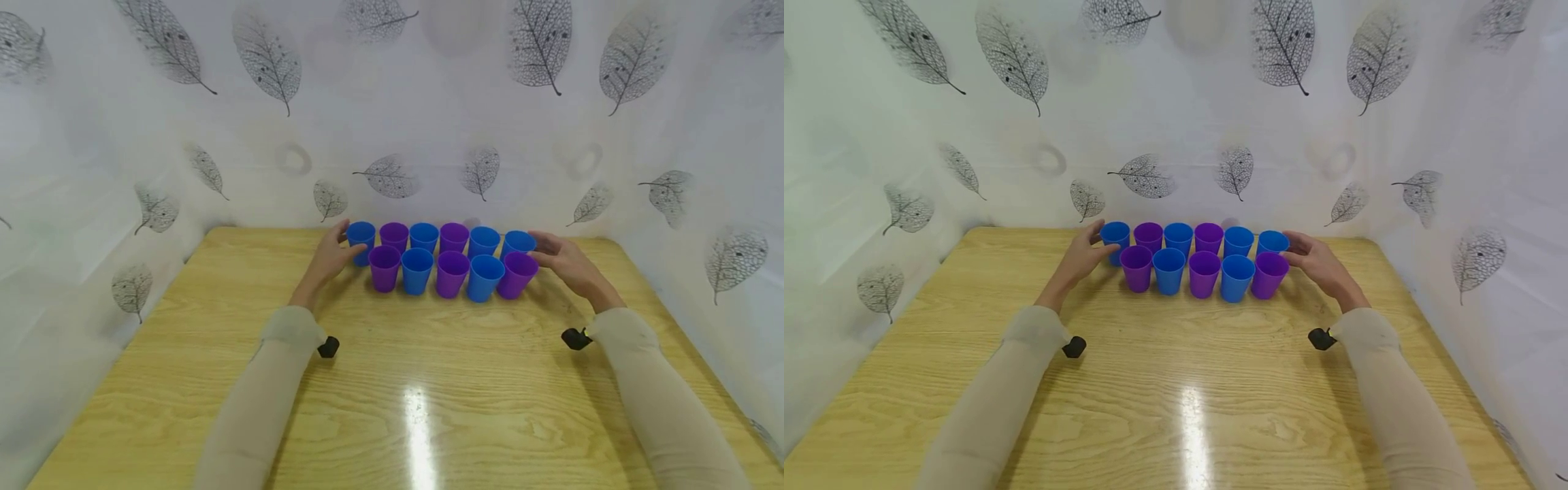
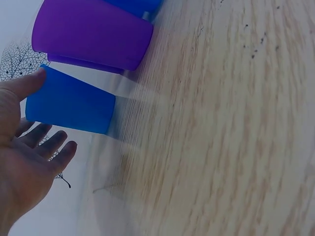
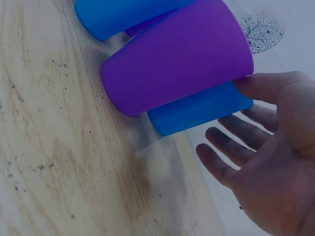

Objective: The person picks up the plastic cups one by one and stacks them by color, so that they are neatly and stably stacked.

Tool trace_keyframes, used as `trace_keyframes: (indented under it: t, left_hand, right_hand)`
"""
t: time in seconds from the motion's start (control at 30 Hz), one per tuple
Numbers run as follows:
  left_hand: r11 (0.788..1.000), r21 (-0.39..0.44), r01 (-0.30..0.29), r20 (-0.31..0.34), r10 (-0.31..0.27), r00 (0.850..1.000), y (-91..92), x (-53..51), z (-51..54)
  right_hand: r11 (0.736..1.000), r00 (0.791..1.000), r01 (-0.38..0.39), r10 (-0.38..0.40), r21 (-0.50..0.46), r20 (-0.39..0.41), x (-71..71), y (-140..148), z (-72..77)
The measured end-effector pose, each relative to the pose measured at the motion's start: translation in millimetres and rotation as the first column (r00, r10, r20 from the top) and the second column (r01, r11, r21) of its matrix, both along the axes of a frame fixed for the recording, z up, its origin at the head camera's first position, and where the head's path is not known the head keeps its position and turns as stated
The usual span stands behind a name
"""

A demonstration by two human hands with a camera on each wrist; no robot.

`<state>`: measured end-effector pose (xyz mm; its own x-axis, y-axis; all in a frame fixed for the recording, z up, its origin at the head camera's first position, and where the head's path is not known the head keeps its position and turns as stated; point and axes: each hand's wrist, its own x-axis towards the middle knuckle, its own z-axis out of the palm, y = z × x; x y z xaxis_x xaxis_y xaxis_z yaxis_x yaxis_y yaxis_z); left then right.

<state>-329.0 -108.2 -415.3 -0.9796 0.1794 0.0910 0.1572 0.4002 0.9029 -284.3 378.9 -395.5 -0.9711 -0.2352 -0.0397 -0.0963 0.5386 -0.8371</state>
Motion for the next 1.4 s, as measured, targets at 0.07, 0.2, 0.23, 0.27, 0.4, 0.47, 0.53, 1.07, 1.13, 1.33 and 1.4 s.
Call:
trace_keyframes:
  t: [0.07,0.2,0.23,0.27,0.4,0.47,0.53,1.07,1.13,1.33,1.4]
  left_hand:
    - [1.000,-0.006,0.000,-0.001,0.000,1.000,1.2,-1.5,-1.1]
    - [1.000,0.005,-0.001,-0.016,0.001,1.000,3.2,-4.4,-4.4]
    - [1.000,0.010,-0.003,-0.017,0.003,1.000,3.5,-4.9,-5.3]
    - [1.000,0.011,-0.005,-0.020,0.005,1.000,3.6,-5.5,-6.4]
    - [1.000,0.005,-0.021,-0.026,0.021,0.999,3.3,-7.2,-9.7]
    - [1.000,0.000,-0.026,-0.027,0.026,0.999,3.0,-7.6,-10.5]
    - [1.000,-0.004,-0.030,-0.025,0.030,0.999,2.9,-7.5,-10.7]
    - [0.999,-0.047,-0.025,-0.027,0.023,0.999,5.5,-8.1,-9.7]
    - [0.999,-0.045,-0.026,-0.029,0.025,0.999,5.2,-8.3,-8.9]
    - [0.998,-0.067,-0.020,-0.025,0.018,1.000,1.5,-8.1,-6.4]
    - [0.997,-0.079,-0.019,-0.019,0.017,1.000,-0.6,-7.7,-5.2]
  right_hand:
    - [1.000,1.000,-0.002,0.003,-0.005,0.012,-0.8,0,-0.3]
    - [1.000,0.999,-0.010,0.011,-0.017,0.034,-1.7,-3,-0.1]
    - [1.000,0.999,-0.012,0.012,-0.019,0.037,-1.8,-3,0.0]
    - [1.000,0.999,-0.013,0.014,-0.023,0.041,-2.0,-4,0.1]
    - [0.999,0.999,-0.016,0.018,-0.045,0.050,-4.6,-5,-1.3]
    - [0.998,0.998,-0.016,0.019,-0.059,0.058,-6.3,-4,-2.3]
    - [0.998,0.998,-0.017,0.021,-0.068,0.063,-8.1,-4,-3.5]
    - [0.994,0.997,0.008,0.001,-0.111,0.079,-11.3,-4,-10.8]
    - [0.994,0.997,0.012,-0.004,-0.110,0.074,-12.4,-4,-11.5]
    - [0.991,0.997,0.051,-0.043,-0.124,0.067,-15.3,-4,-12.8]
    - [0.990,0.997,0.063,-0.055,-0.129,0.062,-14.9,-2,-12.9]
